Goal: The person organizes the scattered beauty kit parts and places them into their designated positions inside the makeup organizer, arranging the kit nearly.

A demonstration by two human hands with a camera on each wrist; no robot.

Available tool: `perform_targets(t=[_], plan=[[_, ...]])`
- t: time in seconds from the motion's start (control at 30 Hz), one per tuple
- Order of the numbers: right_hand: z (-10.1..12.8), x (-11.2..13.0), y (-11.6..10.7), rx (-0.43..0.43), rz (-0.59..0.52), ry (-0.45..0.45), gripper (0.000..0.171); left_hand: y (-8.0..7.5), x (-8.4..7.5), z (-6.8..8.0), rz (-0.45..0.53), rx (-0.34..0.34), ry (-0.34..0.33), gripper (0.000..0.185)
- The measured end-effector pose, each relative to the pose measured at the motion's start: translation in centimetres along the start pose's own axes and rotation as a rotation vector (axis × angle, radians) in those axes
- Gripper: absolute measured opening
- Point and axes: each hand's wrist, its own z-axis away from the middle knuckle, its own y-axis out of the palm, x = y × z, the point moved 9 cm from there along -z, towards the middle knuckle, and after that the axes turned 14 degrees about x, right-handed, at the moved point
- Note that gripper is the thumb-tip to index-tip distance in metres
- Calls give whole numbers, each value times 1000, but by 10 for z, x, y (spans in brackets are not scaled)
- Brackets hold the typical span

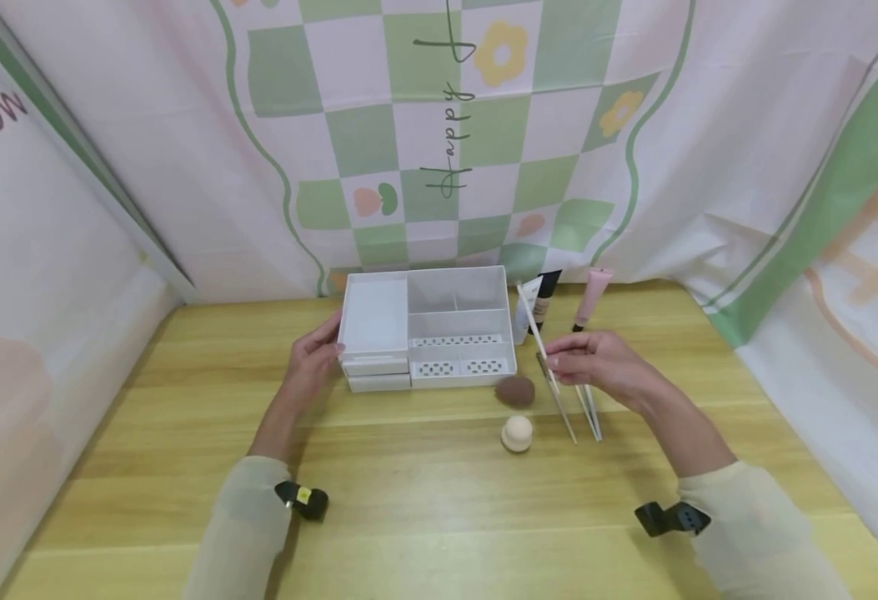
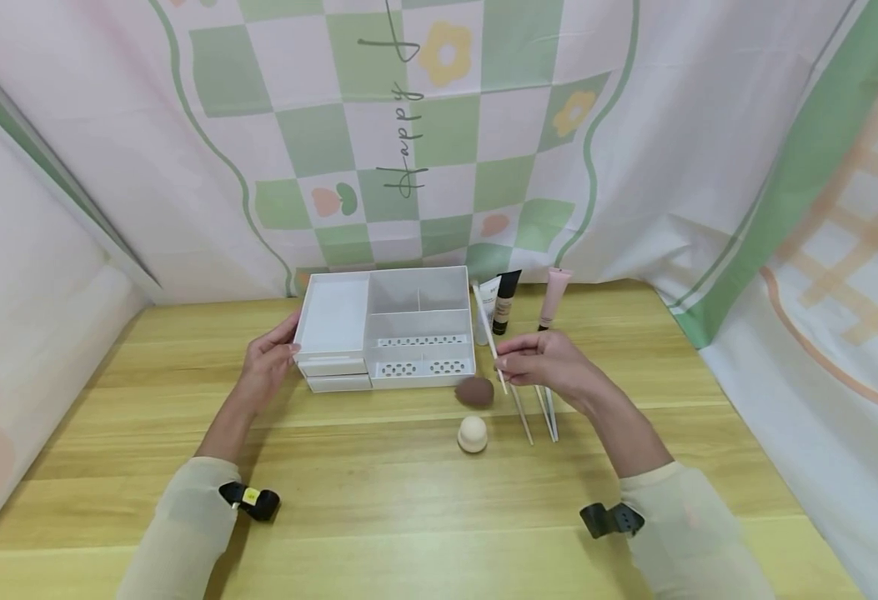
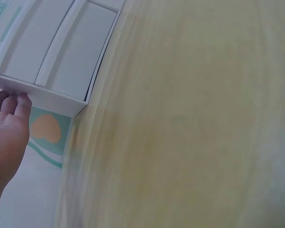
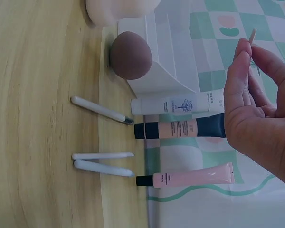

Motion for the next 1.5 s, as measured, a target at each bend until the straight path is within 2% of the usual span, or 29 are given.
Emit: perform_targets(t=[0.17, 0.43, 0.63, 0.8, 1.03, 1.27, 1.5], plan=[[-6, 3, 6, 21, -21, -14, 23, 0, 1, -1, 16, -2, 12, 64], [-16, 6, 13, 23, -20, -13, 39, -1, 1, 0, 20, -8, 25, 64], [-25, 10, 21, 32, -33, -43, 39, -1, 1, 1, 26, -10, 28, 64], [-34, 13, 27, 40, -58, -46, 31, 0, 2, 1, 22, 2, 16, 65], [-44, 16, 33, 32, -72, -33, 47, 2, 1, 0, 35, 2, 5, 65], [-56, 21, 38, 23, -65, -31, 46, 2, -1, 1, 25, 2, 2, 65], [-71, 25, 48, 20, -80, -39, 44, 1, 2, 0, 50, 0, -28, 66]])
